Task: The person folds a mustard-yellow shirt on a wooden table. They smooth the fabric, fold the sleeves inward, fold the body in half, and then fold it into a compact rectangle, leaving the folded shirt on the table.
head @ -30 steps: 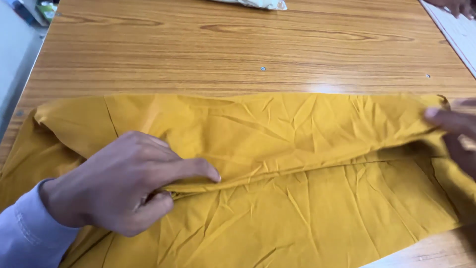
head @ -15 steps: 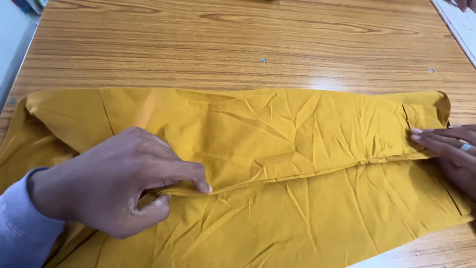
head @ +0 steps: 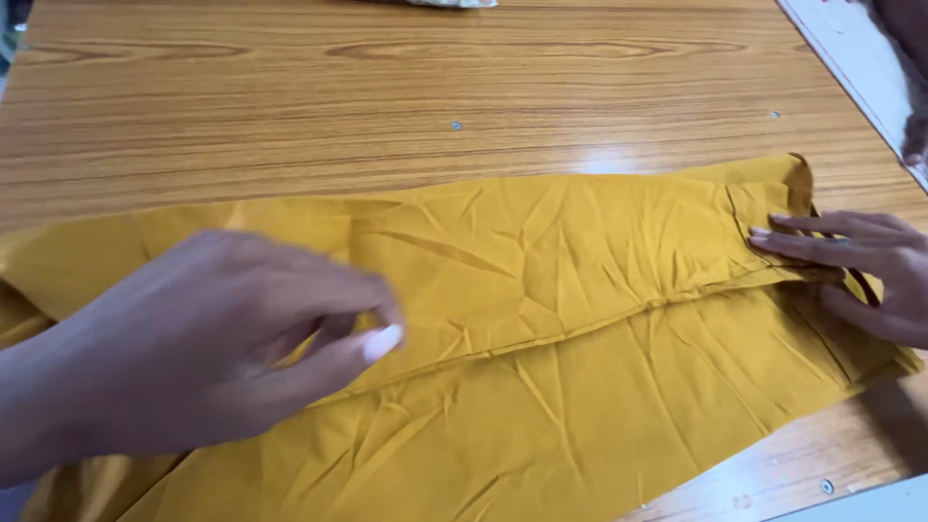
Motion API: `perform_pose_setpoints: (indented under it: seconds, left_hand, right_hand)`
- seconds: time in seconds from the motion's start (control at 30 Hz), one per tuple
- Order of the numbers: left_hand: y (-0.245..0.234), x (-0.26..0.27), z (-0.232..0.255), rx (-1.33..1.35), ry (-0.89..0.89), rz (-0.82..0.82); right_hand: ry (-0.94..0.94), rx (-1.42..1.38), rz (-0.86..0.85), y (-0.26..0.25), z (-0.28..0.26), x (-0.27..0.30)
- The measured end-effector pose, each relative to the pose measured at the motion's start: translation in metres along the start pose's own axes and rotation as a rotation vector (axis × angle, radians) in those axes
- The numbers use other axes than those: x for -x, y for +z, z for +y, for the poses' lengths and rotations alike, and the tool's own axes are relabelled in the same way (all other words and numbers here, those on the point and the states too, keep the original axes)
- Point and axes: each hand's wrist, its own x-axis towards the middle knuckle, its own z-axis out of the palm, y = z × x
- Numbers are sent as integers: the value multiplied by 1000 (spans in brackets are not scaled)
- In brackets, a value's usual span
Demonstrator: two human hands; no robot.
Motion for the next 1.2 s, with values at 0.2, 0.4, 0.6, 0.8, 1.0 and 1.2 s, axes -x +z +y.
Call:
perform_pose_setpoints:
  seconds: [0.2, 0.4, 0.6, 0.8, 1.0, 1.2]
  left_hand:
    - [19, -113, 71, -398, 512, 472]
    - [90, -267, 91, -415, 734, 530]
    - [116, -265, 55, -371, 574, 282]
    - [98, -194, 11, -451, 503, 292]
    - [74, -124, -22, -508, 315, 376]
    - [61, -69, -54, -425, 283, 435]
  right_hand:
    - [105, -180, 49, -34, -57, -46]
    - [-129, -266, 59, 29, -34, -63]
    - [-145, -191, -9, 13, -55, -67]
    - [-137, -157, -1, 14, -57, -68]
    - [-117, -116, -36, 13, -61, -69]
    - [-103, -118, -67, 13, -62, -73]
